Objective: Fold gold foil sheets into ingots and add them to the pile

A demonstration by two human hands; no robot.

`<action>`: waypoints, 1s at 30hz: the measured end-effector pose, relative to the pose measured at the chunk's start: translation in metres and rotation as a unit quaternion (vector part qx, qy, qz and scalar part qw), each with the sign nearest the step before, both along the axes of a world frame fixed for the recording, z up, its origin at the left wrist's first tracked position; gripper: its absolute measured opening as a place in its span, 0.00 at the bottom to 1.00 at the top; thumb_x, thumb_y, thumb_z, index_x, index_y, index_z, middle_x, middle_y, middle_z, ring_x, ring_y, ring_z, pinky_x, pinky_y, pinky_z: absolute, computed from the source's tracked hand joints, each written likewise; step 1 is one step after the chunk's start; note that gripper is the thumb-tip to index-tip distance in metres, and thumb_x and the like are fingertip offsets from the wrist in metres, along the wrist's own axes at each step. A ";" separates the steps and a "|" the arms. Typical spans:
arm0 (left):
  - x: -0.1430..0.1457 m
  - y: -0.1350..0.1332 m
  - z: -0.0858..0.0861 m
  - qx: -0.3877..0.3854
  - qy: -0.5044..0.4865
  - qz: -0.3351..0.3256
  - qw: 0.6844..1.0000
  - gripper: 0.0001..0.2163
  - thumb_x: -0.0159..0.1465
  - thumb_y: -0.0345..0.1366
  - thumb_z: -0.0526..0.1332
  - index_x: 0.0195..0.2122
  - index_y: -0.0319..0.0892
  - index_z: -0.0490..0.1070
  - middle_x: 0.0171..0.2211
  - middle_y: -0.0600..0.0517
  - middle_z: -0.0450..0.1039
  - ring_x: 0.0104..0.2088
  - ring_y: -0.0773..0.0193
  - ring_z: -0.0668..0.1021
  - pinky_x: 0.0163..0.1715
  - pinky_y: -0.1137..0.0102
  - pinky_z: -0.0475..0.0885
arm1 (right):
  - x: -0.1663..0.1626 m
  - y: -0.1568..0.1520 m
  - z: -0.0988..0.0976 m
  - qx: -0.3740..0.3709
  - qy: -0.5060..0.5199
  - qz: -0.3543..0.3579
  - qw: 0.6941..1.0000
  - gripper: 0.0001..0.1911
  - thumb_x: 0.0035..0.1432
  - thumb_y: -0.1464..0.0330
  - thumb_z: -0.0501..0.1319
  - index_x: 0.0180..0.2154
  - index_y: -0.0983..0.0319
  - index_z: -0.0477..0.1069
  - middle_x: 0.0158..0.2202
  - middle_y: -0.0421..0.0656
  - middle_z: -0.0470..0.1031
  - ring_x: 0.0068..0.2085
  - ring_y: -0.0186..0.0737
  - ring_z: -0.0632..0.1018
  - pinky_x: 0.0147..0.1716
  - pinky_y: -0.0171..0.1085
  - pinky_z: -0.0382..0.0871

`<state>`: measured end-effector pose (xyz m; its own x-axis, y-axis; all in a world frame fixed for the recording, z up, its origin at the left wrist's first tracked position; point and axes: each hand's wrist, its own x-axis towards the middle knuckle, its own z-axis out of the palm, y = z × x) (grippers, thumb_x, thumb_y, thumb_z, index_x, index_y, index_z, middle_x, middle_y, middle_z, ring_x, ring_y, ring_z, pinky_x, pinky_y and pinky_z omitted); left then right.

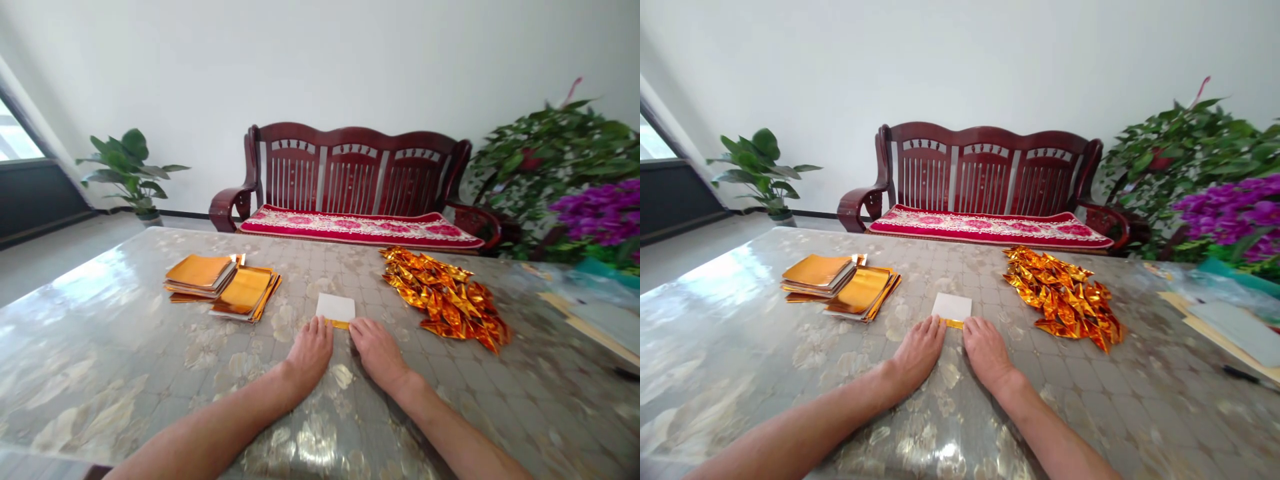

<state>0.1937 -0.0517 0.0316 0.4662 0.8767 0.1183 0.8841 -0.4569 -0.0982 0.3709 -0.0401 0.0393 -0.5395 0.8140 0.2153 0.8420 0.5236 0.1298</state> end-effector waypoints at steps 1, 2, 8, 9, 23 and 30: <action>-0.001 0.001 0.001 -0.001 0.000 -0.006 1.000 0.18 0.68 0.25 0.50 0.58 0.31 0.64 0.55 0.32 0.69 0.56 0.49 0.72 0.49 0.59 0.70 | 0.001 0.000 0.001 -0.006 0.006 0.006 1.000 0.13 0.64 0.79 0.54 0.45 0.66 0.75 0.44 0.49 0.76 0.47 0.45 0.72 0.48 0.40 0.63; -0.002 0.001 0.003 -0.001 -0.001 -0.014 1.000 0.18 0.67 0.25 0.50 0.58 0.31 0.65 0.55 0.33 0.69 0.56 0.49 0.71 0.50 0.59 0.70 | 0.001 -0.001 0.003 -0.011 0.010 0.008 1.000 0.13 0.64 0.79 0.54 0.43 0.65 0.75 0.43 0.48 0.76 0.47 0.45 0.72 0.48 0.40 0.63; -0.012 0.017 0.019 -0.031 -0.051 -0.007 0.998 0.14 0.65 0.26 0.53 0.50 0.40 0.71 0.47 0.41 0.72 0.48 0.51 0.75 0.47 0.59 0.70 | -0.014 -0.022 0.003 -0.017 0.044 -0.019 0.999 0.14 0.61 0.81 0.53 0.39 0.64 0.76 0.40 0.48 0.75 0.45 0.45 0.72 0.47 0.40 0.62; -0.013 0.021 0.020 -0.041 -0.062 0.003 0.997 0.14 0.65 0.26 0.54 0.49 0.41 0.72 0.46 0.41 0.72 0.47 0.52 0.75 0.46 0.59 0.70 | -0.020 -0.027 0.002 -0.019 0.045 -0.028 0.998 0.14 0.61 0.80 0.53 0.40 0.64 0.76 0.40 0.49 0.75 0.45 0.46 0.72 0.47 0.41 0.62; -0.030 0.044 0.009 -0.067 -0.108 -0.122 0.984 0.19 0.69 0.37 0.55 0.62 0.55 0.63 0.65 0.50 0.63 0.66 0.46 0.60 0.59 0.36 0.54 | -0.006 0.017 0.015 -0.091 0.215 -0.023 0.972 0.29 0.52 0.83 0.49 0.49 0.59 0.75 0.50 0.43 0.78 0.53 0.38 0.74 0.55 0.37 0.64; -0.033 0.051 0.012 -0.010 -0.091 -0.189 0.978 0.16 0.67 0.38 0.61 0.55 0.58 0.70 0.59 0.52 0.69 0.64 0.52 0.62 0.63 0.46 0.52 | 0.010 0.049 -0.014 -0.086 0.184 0.059 0.977 0.25 0.61 0.78 0.50 0.56 0.59 0.72 0.56 0.46 0.75 0.59 0.42 0.71 0.59 0.46 0.65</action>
